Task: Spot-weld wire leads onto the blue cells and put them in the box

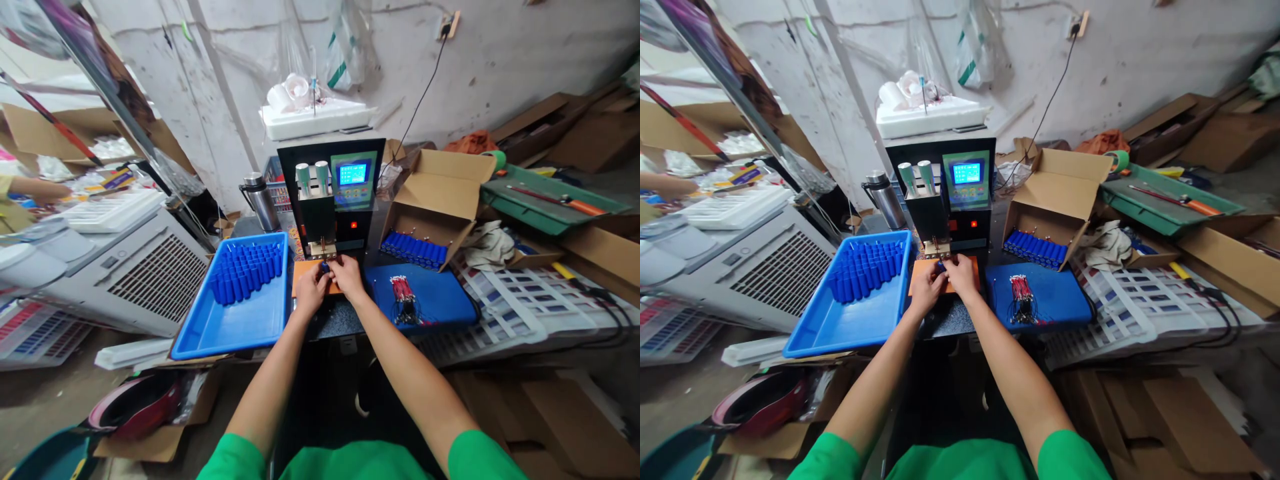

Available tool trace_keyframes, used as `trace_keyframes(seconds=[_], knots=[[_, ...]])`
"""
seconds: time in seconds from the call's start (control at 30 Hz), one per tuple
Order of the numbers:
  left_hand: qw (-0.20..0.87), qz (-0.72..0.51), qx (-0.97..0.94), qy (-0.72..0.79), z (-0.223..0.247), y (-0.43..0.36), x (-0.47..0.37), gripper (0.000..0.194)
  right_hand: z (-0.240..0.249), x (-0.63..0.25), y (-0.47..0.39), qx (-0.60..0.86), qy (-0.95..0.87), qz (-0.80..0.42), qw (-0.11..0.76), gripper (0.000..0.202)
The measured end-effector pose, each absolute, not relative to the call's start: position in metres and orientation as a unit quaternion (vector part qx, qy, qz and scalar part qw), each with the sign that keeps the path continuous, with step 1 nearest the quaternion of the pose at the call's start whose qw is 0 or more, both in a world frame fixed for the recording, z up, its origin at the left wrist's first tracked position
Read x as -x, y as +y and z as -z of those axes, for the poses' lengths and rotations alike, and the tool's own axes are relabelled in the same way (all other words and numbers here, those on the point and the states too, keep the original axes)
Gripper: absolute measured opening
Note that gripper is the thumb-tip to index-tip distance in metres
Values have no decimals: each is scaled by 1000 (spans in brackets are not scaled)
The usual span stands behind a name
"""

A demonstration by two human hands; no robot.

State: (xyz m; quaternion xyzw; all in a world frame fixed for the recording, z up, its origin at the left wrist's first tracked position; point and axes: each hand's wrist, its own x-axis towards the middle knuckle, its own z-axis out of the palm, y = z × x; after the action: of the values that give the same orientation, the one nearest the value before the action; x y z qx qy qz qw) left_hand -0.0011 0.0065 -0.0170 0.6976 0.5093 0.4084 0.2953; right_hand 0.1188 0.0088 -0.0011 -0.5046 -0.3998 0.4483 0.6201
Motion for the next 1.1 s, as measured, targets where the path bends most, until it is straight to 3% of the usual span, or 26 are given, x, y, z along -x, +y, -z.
trace_keyframes(seconds=[0.3,0.83,1.1], knots=[[227,-367,-727,535,11,3,1,21,0,-118,7,506,-392,-452,622,22],[235,-353,-713,559,13,1,1,29,-2,-118,2,510,-402,-447,614,29],[227,-338,-712,572,2,-29,6,17,-9,-112,-24,540,-401,-471,572,45]])
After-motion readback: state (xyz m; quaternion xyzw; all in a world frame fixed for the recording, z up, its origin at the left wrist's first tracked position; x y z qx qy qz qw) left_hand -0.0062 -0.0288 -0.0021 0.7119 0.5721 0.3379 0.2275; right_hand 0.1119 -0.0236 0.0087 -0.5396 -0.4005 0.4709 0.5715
